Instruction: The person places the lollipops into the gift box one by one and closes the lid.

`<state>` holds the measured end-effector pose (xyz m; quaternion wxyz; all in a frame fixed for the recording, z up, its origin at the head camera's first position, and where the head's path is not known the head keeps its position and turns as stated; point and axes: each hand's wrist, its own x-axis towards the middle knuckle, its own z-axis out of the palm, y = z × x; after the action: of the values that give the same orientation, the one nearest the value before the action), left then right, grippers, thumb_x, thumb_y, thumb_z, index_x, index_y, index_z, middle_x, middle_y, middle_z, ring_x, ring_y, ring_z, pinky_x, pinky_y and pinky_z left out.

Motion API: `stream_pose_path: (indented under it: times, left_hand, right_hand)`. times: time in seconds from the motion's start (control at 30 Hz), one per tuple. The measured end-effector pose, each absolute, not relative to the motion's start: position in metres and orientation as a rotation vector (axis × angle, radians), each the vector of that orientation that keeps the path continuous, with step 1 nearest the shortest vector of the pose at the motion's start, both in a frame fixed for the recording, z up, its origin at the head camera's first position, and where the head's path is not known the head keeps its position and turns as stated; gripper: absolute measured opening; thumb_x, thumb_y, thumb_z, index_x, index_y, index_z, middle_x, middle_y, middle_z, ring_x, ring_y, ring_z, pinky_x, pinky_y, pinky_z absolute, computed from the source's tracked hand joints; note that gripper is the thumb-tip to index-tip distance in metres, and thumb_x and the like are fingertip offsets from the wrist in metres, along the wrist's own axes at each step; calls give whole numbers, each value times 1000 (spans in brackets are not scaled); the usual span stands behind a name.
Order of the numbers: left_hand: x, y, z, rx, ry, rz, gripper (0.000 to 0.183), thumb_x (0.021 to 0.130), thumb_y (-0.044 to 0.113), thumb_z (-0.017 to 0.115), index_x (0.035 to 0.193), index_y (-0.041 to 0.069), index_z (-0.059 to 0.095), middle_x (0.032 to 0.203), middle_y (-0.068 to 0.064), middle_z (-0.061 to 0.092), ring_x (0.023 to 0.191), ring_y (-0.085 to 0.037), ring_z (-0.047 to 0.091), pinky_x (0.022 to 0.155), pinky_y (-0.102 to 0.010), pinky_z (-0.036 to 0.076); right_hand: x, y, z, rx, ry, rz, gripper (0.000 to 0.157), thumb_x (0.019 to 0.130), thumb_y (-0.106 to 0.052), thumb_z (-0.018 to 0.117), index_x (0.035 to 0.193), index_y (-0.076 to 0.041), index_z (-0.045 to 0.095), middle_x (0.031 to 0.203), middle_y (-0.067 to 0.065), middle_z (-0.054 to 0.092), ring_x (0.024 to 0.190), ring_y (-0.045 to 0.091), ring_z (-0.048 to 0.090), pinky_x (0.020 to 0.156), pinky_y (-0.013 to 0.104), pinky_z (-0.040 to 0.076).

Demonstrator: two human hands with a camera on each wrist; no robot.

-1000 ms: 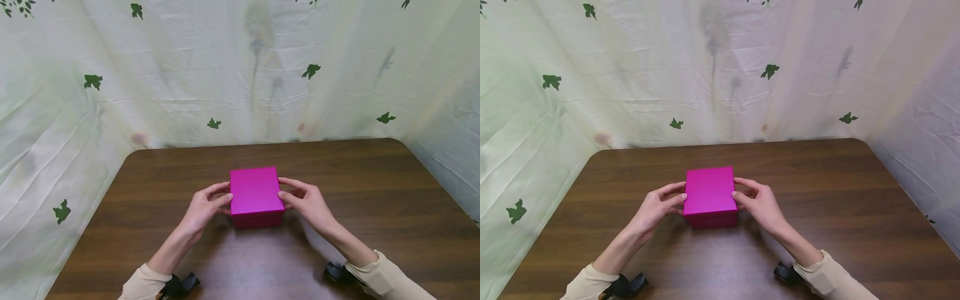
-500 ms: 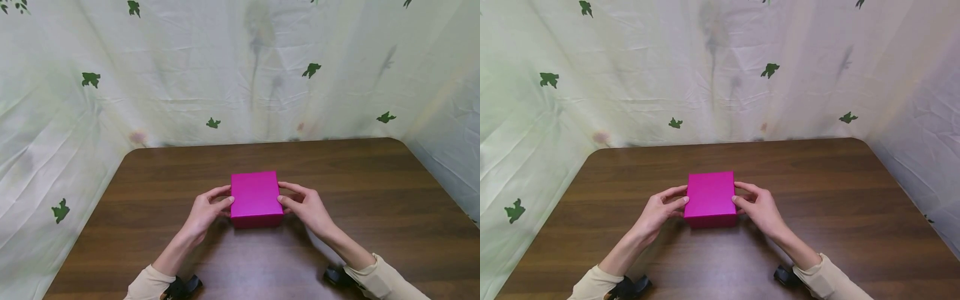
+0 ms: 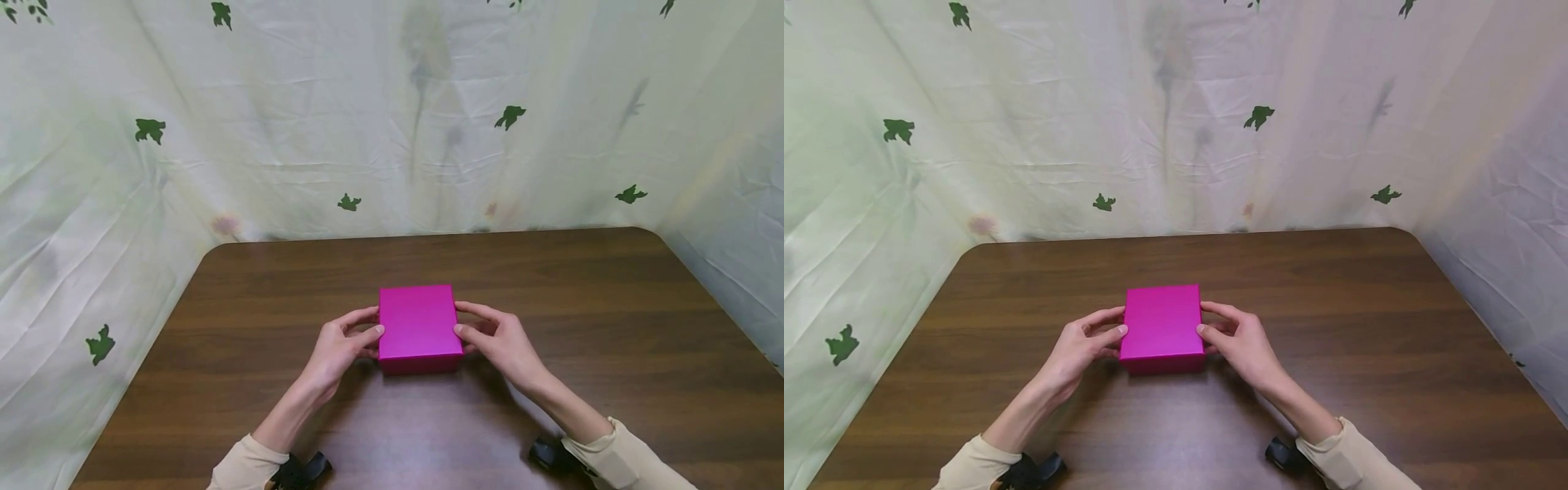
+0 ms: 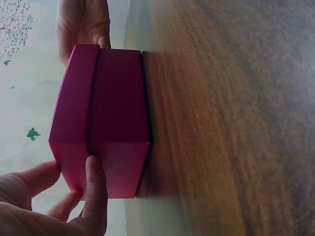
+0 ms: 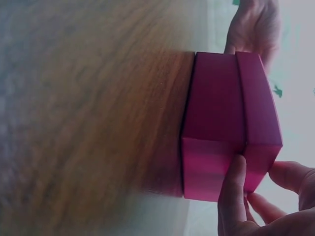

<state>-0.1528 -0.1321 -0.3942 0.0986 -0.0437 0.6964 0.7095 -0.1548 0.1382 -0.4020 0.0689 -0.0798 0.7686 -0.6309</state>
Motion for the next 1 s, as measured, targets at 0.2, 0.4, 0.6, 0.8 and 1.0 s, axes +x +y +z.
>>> stream_pose_path:
  times: [0.2, 0.4, 0.6, 0.8, 1.0]
  left_hand:
    - [-152, -132, -398, -134, 2061, 2098, 41, 89, 4, 71, 129, 2, 62, 118, -16, 64, 77, -21, 68, 72, -37, 57]
    - [-151, -132, -399, -130, 2047, 2116, 41, 89, 4, 70, 130, 2, 62, 120, -16, 63, 78, -20, 68, 72, -37, 57]
    - [-151, -133, -400, -116, 2054, 2111, 42, 90, 5, 69, 131, 3, 61, 124, -15, 62, 82, -20, 67, 74, -38, 57]
    - [-148, -140, -396, 116, 2601, 1719, 42, 95, 17, 65, 136, 11, 58, 130, -9, 60, 101, -24, 65, 84, -43, 54]
    - [-142, -160, -391, 480, 3339, 784, 55, 96, 24, 62, 146, 8, 46, 149, -14, 43, 135, -33, 41, 103, -53, 39]
  right_hand:
    - [-155, 138, -406, -236, 2289, -1919, 45, 90, -12, 72, 133, -4, 60, 112, 19, 68, 83, 24, 70, 72, 39, 58]
    - [-154, 137, -407, -201, 2253, -1934, 46, 91, -14, 72, 134, -6, 59, 112, 19, 68, 84, 24, 70, 73, 38, 58]
    - [-154, 135, -408, -198, 2265, -1921, 46, 91, -14, 71, 135, -5, 58, 112, 20, 68, 85, 25, 70, 73, 37, 58]
    - [-149, 144, -394, -438, 2708, -1464, 53, 97, -34, 63, 145, -17, 49, 139, 6, 54, 117, 24, 58, 93, 43, 49]
    - [-137, 170, -381, -605, 3124, -717, 70, 99, -53, 48, 155, -16, 31, 159, 5, 28, 144, 32, 24, 110, 58, 23]
